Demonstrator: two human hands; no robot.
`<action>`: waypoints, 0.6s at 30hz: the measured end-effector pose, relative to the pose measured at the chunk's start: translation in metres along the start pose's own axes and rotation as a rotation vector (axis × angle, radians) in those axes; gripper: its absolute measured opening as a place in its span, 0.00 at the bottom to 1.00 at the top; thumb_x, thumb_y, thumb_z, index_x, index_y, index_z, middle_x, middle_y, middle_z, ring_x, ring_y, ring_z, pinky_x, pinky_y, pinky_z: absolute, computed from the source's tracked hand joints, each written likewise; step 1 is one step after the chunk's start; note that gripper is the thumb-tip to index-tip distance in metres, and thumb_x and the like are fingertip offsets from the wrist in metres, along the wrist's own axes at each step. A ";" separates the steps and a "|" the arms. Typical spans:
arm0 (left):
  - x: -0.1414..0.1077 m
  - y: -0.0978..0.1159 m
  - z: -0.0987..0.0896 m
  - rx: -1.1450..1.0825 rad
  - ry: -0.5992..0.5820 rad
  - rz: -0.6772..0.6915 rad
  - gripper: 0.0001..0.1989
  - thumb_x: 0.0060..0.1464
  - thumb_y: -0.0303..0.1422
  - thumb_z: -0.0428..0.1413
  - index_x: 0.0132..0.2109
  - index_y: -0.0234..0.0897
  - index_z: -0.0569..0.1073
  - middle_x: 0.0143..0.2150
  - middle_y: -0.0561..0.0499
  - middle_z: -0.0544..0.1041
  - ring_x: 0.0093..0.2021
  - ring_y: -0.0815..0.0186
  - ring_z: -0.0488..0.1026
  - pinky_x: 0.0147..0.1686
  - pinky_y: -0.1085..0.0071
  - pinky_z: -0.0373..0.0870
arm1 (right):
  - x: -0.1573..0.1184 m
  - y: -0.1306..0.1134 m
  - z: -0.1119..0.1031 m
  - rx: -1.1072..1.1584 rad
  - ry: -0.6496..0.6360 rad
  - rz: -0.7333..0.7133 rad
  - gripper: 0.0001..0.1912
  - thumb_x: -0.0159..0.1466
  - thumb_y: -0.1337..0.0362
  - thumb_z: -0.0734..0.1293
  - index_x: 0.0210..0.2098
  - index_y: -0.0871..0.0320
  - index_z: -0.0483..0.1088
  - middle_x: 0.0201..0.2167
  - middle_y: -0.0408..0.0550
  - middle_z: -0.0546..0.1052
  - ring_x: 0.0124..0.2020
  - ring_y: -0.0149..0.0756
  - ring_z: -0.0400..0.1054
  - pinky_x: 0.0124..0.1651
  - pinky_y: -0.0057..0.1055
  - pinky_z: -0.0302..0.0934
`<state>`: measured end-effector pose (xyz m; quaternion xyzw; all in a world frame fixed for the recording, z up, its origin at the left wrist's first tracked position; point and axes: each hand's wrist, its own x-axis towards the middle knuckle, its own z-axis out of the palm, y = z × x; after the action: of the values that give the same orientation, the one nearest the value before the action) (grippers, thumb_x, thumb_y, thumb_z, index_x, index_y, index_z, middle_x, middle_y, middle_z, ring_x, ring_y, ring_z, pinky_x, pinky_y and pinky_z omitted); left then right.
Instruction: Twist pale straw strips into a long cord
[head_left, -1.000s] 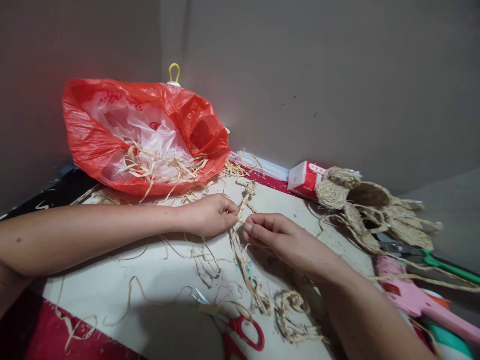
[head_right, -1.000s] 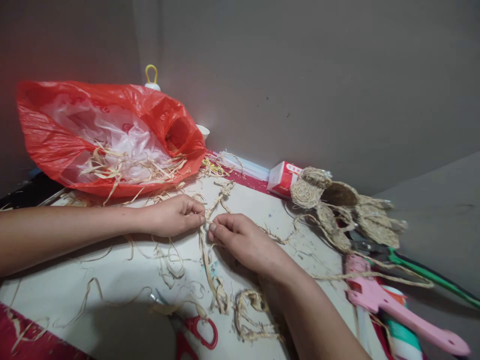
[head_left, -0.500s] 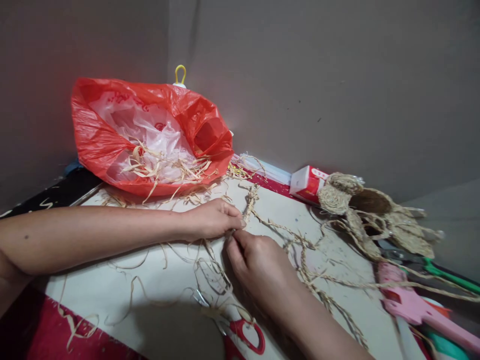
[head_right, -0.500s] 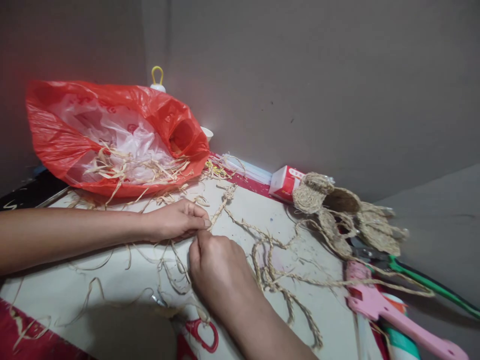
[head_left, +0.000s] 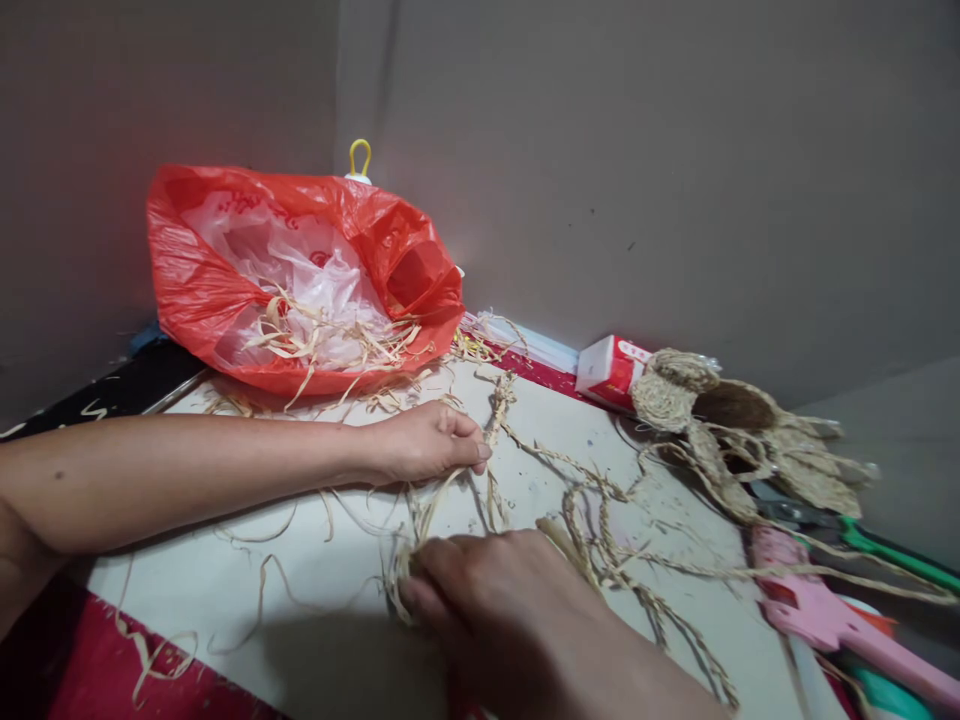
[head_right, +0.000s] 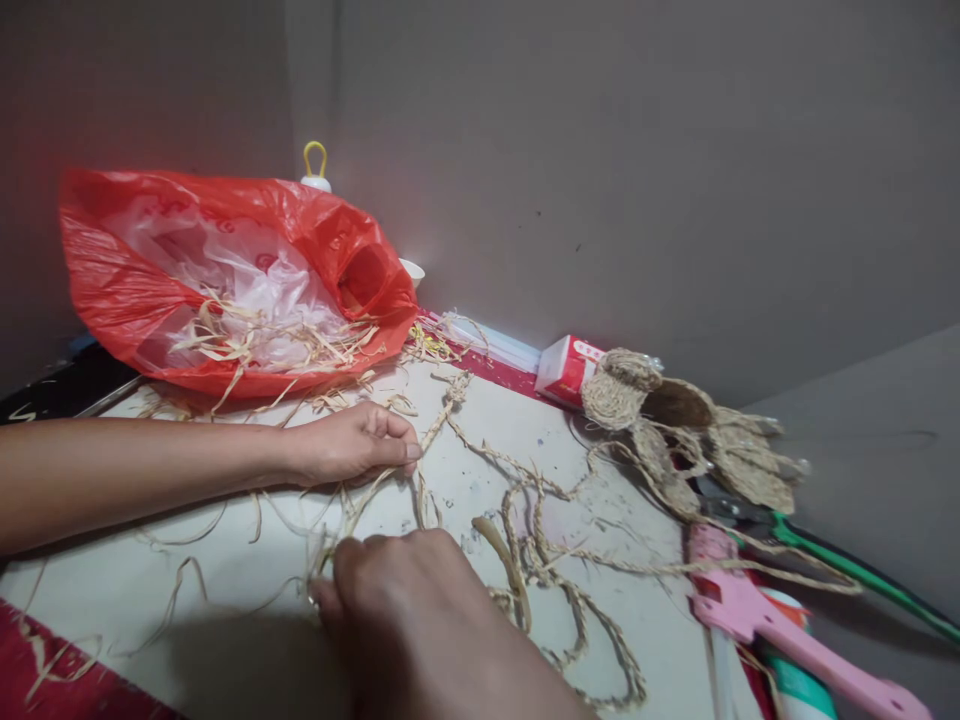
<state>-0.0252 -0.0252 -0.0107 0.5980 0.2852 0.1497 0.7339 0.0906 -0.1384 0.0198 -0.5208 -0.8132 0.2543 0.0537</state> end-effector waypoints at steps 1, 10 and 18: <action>0.000 0.000 0.000 -0.015 -0.004 0.010 0.13 0.50 0.39 0.57 0.26 0.34 0.67 0.11 0.63 0.54 0.13 0.77 0.45 0.15 0.76 0.39 | -0.003 0.003 -0.008 0.109 -0.029 0.006 0.17 0.61 0.59 0.64 0.18 0.57 0.63 0.14 0.42 0.68 0.15 0.27 0.54 0.19 0.28 0.40; 0.002 0.000 0.000 -0.067 -0.052 0.097 0.12 0.57 0.32 0.50 0.26 0.33 0.66 0.15 0.59 0.63 0.15 0.77 0.55 0.18 0.78 0.51 | 0.030 0.057 -0.029 0.917 0.292 0.376 0.21 0.58 0.45 0.65 0.26 0.58 0.68 0.20 0.46 0.72 0.21 0.32 0.64 0.26 0.28 0.59; 0.004 -0.001 0.000 -0.015 -0.049 0.094 0.10 0.56 0.24 0.49 0.26 0.31 0.67 0.21 0.57 0.67 0.22 0.77 0.59 0.26 0.79 0.57 | 0.034 0.058 -0.019 1.166 0.089 0.440 0.22 0.55 0.48 0.68 0.20 0.58 0.59 0.13 0.32 0.53 0.14 0.21 0.38 0.16 0.23 0.32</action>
<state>-0.0222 -0.0230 -0.0126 0.6088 0.2379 0.1713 0.7372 0.1295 -0.0826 0.0025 -0.5713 -0.4111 0.6394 0.3094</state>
